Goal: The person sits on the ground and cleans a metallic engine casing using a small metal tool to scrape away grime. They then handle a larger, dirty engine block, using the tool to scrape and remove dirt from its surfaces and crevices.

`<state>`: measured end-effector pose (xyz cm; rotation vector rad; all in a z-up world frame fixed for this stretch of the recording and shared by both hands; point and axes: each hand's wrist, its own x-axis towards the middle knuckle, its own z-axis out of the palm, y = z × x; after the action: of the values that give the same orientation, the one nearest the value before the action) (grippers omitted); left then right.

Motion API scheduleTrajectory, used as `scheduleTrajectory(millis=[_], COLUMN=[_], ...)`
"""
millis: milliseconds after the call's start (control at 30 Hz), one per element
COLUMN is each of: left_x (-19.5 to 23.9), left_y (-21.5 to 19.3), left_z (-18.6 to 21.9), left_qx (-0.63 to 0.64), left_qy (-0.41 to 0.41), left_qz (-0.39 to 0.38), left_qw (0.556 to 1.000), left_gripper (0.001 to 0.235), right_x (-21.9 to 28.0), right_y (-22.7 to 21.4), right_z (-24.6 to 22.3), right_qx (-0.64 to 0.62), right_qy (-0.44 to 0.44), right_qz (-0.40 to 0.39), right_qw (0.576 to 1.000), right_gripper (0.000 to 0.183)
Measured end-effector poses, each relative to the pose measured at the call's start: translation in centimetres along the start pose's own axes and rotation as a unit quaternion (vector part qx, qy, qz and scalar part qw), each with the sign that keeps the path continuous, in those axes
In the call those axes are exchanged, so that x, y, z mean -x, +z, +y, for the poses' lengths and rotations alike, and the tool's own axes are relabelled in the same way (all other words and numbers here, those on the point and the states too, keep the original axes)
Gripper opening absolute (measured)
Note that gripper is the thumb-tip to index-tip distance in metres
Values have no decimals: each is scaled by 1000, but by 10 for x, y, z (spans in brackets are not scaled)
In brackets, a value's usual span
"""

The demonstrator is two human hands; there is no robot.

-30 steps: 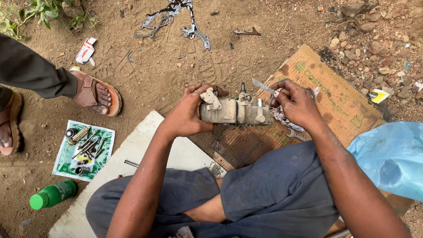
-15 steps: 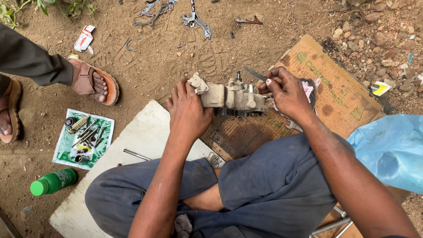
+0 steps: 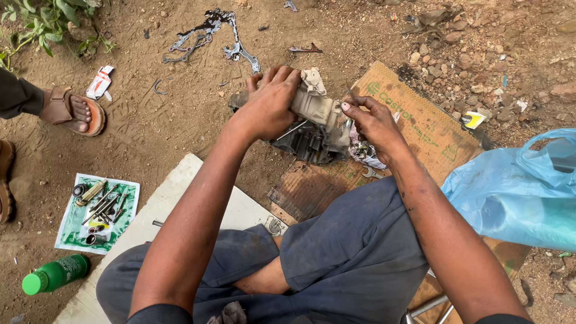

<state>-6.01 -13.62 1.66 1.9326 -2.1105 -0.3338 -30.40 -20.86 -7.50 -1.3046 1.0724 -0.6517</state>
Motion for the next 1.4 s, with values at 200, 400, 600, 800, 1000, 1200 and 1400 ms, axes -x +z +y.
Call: scheduleTrajectory(millis=[200,400,600,800,1000,1200,1400], left_x=[-19,12,10,33,66,87,98], left_y=[22,17,25,43,44,42,34], left_z=[11,21,42,21,-3,18,32], left_qx=[46,154,191,285,300,332,345], left_qy=[-83,-36,-167,-111,-6,-49,-78], left_qz=[53,62,203,289,266,310,286], left_qw=[994,985,946,907,916,890,890], left_gripper=[64,95,86,59,57,101,88], right_x=[0,15,23,21,15,15,-16], right_y=[7,-2,9,1,-17,-14,-62], right_z=[10,8,9,9,9,6,18], right_qx=[7,0,3,63,-57,4,350], right_qy=[24,-6,22,-6,-80,-74,-125], right_qz=[-50,-118,-150,-52,16,34,-48], right_qw=[998,993,988,997,995,997,927], right_gripper=[21,18,26,40,42,37,27])
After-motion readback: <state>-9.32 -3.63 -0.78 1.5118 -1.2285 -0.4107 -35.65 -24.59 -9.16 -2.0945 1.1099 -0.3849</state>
